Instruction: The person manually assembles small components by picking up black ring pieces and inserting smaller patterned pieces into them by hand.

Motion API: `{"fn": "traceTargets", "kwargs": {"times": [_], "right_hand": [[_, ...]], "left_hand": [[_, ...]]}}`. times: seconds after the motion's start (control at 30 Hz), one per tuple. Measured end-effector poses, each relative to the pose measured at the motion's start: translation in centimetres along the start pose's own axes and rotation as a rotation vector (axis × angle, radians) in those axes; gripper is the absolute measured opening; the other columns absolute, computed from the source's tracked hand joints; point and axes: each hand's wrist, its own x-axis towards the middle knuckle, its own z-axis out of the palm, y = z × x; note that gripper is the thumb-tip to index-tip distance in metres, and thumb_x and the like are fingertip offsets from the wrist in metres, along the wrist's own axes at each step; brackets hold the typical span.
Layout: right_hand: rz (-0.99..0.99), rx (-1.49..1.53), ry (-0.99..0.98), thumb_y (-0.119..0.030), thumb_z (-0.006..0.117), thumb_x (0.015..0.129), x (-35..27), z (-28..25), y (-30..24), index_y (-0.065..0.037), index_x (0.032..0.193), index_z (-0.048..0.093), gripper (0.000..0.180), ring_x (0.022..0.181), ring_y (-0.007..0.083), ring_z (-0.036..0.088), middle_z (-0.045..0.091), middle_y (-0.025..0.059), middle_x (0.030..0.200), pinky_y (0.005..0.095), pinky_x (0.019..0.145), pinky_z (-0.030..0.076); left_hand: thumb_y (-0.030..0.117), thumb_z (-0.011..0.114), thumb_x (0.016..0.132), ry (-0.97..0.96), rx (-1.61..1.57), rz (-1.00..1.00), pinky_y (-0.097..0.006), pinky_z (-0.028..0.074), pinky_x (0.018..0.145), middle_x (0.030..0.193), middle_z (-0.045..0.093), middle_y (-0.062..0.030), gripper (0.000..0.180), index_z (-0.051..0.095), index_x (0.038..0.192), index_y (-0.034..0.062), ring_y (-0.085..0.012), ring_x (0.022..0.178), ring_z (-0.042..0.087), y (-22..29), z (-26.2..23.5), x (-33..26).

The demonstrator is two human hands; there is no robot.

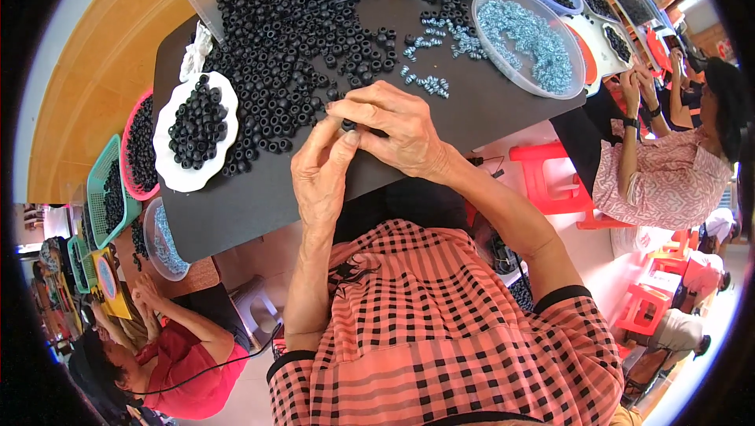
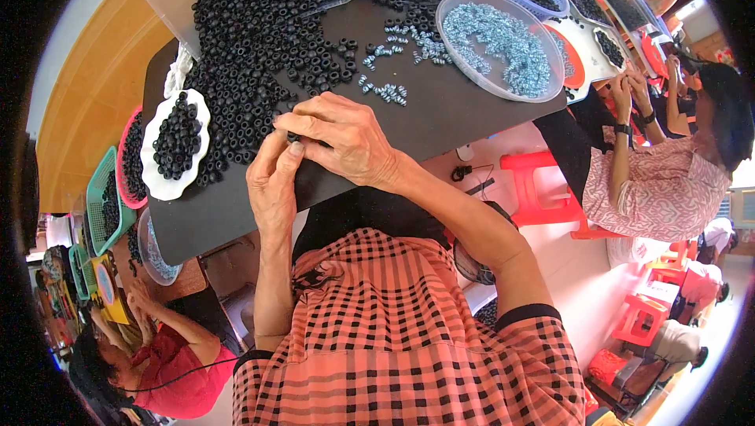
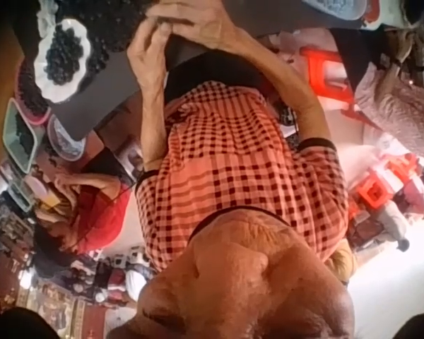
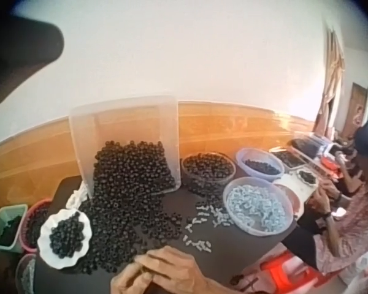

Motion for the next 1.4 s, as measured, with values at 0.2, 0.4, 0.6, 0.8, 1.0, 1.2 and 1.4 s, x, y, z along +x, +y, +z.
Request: {"fn": "traceTargets", "kwargs": {"times": [0.2,0.4,0.6,0.8,1.0,1.2,1.4], "right_hand": [[-0.021,0.013,-0.005,0.004,0.074,0.063,0.12,0.13,0.21,-0.01,0.109,0.068,0.048,0.072,0.0191,0.062,0.065,0.0062,0.096,0.0279,0.061,0.052],[-0.008,0.014,-0.012,0.005,0.074,0.062,0.23,0.2,0.19,-0.011,0.109,0.068,0.05,0.072,0.0187,0.062,0.066,0.0055,0.095,0.0272,0.06,0.052],[-0.02,0.02,-0.002,0.005,0.074,0.06,0.2,0.18,0.17,-0.01,0.108,0.069,0.051,0.072,0.018,0.062,0.065,0.0057,0.095,0.0271,0.06,0.052],[0.016,-0.007,-0.039,-0.002,0.076,0.065,0.19,0.02,-0.02,-0.012,0.108,0.066,0.045,0.076,0.0197,0.062,0.064,0.003,0.094,0.0298,0.064,0.053],[0.015,0.001,-0.042,-0.002,0.075,0.065,0.19,0.05,-0.16,-0.011,0.108,0.066,0.045,0.076,0.0203,0.062,0.064,0.0034,0.094,0.0303,0.063,0.053],[-0.005,0.016,0.008,0.0,0.076,0.06,0.38,0.13,0.19,-0.009,0.108,0.067,0.05,0.066,0.0169,0.058,0.066,0.0056,0.095,0.0263,0.056,0.049],[-0.007,0.016,0.012,-0.003,0.077,0.062,0.33,0.33,0.29,-0.008,0.107,0.068,0.045,0.064,0.016,0.056,0.065,0.0067,0.094,0.0258,0.055,0.048]], "left_hand": [[0.01,0.068,0.088,-0.023,-0.062,-0.017,-0.019,0.036,0.062,0.082,0.05,0.0048,0.032,0.063,0.117,-0.0012,-0.0036,0.072,0.041,0.36,-0.07,-0.02],[0.006,0.069,0.086,-0.018,-0.103,-0.005,-0.018,0.037,0.063,0.084,0.052,0.0051,0.033,0.063,0.118,-0.0001,-0.0037,0.072,0.042,0.45,0.04,-0.03],[0.004,0.068,0.085,-0.015,-0.074,-0.007,-0.018,0.037,0.065,0.087,0.053,0.0049,0.033,0.064,0.118,0.0004,-0.0038,0.073,0.043,0.61,0.1,-0.1],[0.003,0.068,0.085,-0.018,-0.088,0.003,-0.018,0.037,0.064,0.086,0.054,0.0048,0.033,0.063,0.117,-0.0002,-0.0039,0.072,0.042,0.44,0.04,-0.05],[0.005,0.067,0.086,-0.05,-0.048,0.024,-0.019,0.035,0.062,0.085,0.052,0.0052,0.031,0.063,0.117,-0.0002,-0.0038,0.071,0.041,0.61,-0.14,-0.14],[0.01,0.065,0.089,-0.066,-0.075,-0.036,-0.019,0.035,0.063,0.084,0.052,0.0055,0.028,0.063,0.114,-0.0011,-0.0034,0.072,0.041,0.62,-0.1,0.09],[0.014,0.059,0.093,-0.064,-0.186,-0.141,-0.019,0.036,0.064,0.085,0.054,0.0045,0.024,0.063,0.11,-0.002,-0.0033,0.074,0.042,0.04,-0.33,0.14]]}}
